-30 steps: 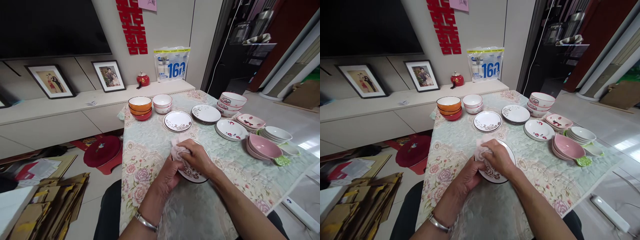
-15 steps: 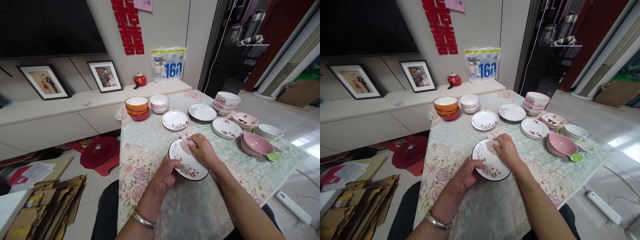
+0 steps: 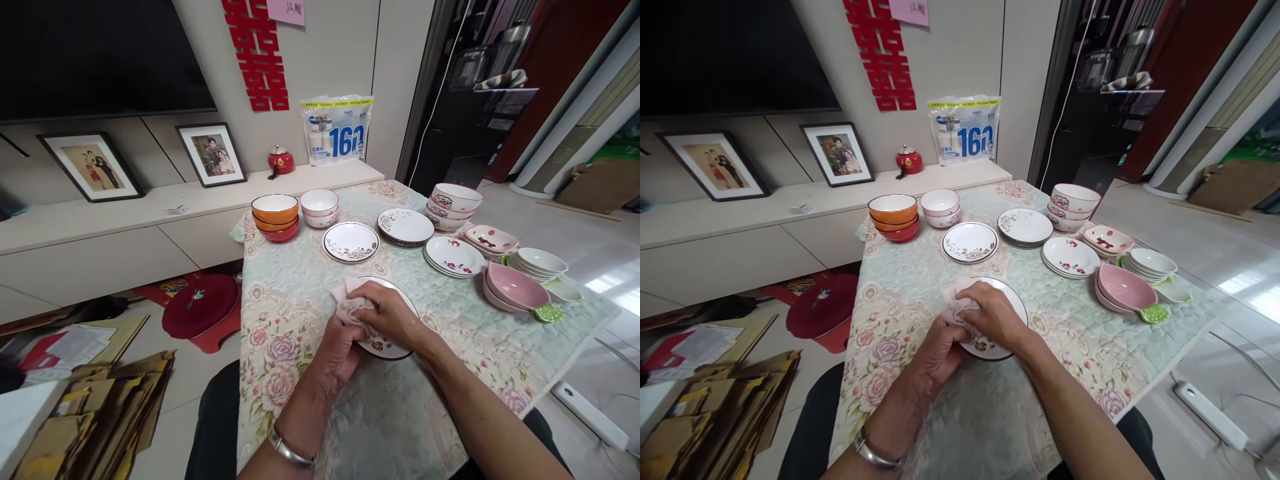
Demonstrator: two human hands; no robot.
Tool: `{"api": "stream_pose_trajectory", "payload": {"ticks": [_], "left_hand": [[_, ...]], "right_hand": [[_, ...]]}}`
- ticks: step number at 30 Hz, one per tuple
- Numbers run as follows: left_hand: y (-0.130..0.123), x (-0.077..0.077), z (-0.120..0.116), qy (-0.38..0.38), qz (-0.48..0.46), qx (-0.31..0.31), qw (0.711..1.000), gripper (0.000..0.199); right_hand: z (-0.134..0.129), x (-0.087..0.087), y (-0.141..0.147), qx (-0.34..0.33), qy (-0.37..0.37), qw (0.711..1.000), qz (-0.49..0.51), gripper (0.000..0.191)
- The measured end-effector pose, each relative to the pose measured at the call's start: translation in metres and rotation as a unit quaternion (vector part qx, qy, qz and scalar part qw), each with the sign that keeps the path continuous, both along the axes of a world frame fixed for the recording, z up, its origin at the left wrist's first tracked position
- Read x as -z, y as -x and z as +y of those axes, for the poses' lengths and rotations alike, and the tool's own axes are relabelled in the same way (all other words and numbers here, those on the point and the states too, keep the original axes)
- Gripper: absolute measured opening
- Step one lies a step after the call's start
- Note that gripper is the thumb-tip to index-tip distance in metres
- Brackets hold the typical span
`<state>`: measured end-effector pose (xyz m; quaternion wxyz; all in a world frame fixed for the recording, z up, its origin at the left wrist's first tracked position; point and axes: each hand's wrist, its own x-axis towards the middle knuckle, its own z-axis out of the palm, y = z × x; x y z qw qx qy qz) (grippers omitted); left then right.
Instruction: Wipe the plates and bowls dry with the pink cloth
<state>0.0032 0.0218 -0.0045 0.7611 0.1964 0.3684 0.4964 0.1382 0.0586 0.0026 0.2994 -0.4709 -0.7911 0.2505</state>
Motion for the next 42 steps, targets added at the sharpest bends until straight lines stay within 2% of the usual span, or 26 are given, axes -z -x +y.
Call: {"api": "stream_pose_trajectory", "payload": {"ticks": [2, 4, 8, 10, 12, 14, 16, 18, 22, 26, 28, 32, 35, 36, 38, 40, 42], "left_hand": [[0.000, -0.001, -0.001, -0.007, 0.006, 0.010, 1.000, 0.047], [0.000, -0.001, -0.001, -0.008, 0.004, 0.017, 1.000, 0.052], [0.001, -0.003, -0.002, 0.010, -0.003, 0.030, 0.999, 0.067], [0.000, -0.004, -0.002, 0.015, -0.001, 0.029, 0.999, 0.068], [0.000, -0.004, -0.002, 0.012, -0.001, 0.029, 1.000, 0.064], [-0.001, -0.004, -0.002, 0.007, 0.002, 0.030, 1.000, 0.055], [-0.001, -0.003, -0.002, -0.003, 0.005, 0.025, 1.000, 0.051], [-0.001, -0.002, -0.002, -0.009, 0.005, 0.024, 1.000, 0.051], [0.000, -0.004, -0.002, -0.005, -0.002, 0.049, 0.999, 0.059], [0.001, -0.005, -0.004, 0.010, 0.000, 0.056, 0.998, 0.067], [0.000, -0.003, -0.005, 0.017, 0.003, 0.031, 0.999, 0.067], [-0.001, -0.001, -0.004, 0.013, 0.001, -0.030, 0.999, 0.065], [-0.001, -0.001, -0.002, 0.002, 0.000, -0.026, 1.000, 0.069], [-0.001, -0.002, -0.002, -0.004, -0.001, -0.017, 1.000, 0.071], [-0.002, -0.002, -0.002, -0.013, -0.003, 0.002, 1.000, 0.071], [-0.002, -0.002, -0.003, -0.016, 0.002, 0.009, 1.000, 0.064], [-0.003, 0.000, -0.003, -0.020, 0.010, 0.002, 1.000, 0.052]], "right_hand": [[0.000, -0.002, 0.001, -0.046, 0.006, 0.999, 0.009, 0.034], [0.006, 0.000, -0.008, -0.024, 0.001, 1.000, -0.014, 0.033], [0.018, 0.009, -0.031, 0.151, -0.027, 0.981, -0.121, 0.029], [0.017, 0.010, -0.032, 0.196, -0.039, 0.968, -0.153, 0.029], [0.011, 0.009, -0.022, 0.167, -0.042, 0.976, -0.131, 0.028], [0.003, 0.006, -0.008, 0.072, -0.020, 0.995, -0.060, 0.030], [-0.002, 0.004, 0.003, -0.013, -0.001, 1.000, -0.010, 0.036], [-0.001, 0.003, 0.004, -0.029, -0.012, 0.999, -0.013, 0.037], [0.010, 0.004, -0.019, 0.065, -0.048, 0.994, -0.078, 0.035], [0.017, 0.003, -0.040, 0.043, 0.010, 0.997, -0.060, 0.041], [0.017, 0.003, -0.044, 0.081, 0.021, 0.994, -0.073, 0.040], [0.017, 0.007, -0.047, 0.205, 0.002, 0.965, -0.166, 0.031], [0.014, 0.007, -0.041, 0.249, -0.072, 0.938, -0.230, 0.023], [0.012, 0.007, -0.037, 0.246, -0.093, 0.936, -0.232, 0.022], [0.007, 0.005, -0.025, 0.203, -0.102, 0.953, -0.201, 0.024], [0.002, 0.004, -0.011, 0.105, -0.072, 0.983, -0.136, 0.031], [-0.001, 0.003, -0.001, -0.005, -0.040, 0.997, -0.065, 0.037]]}}
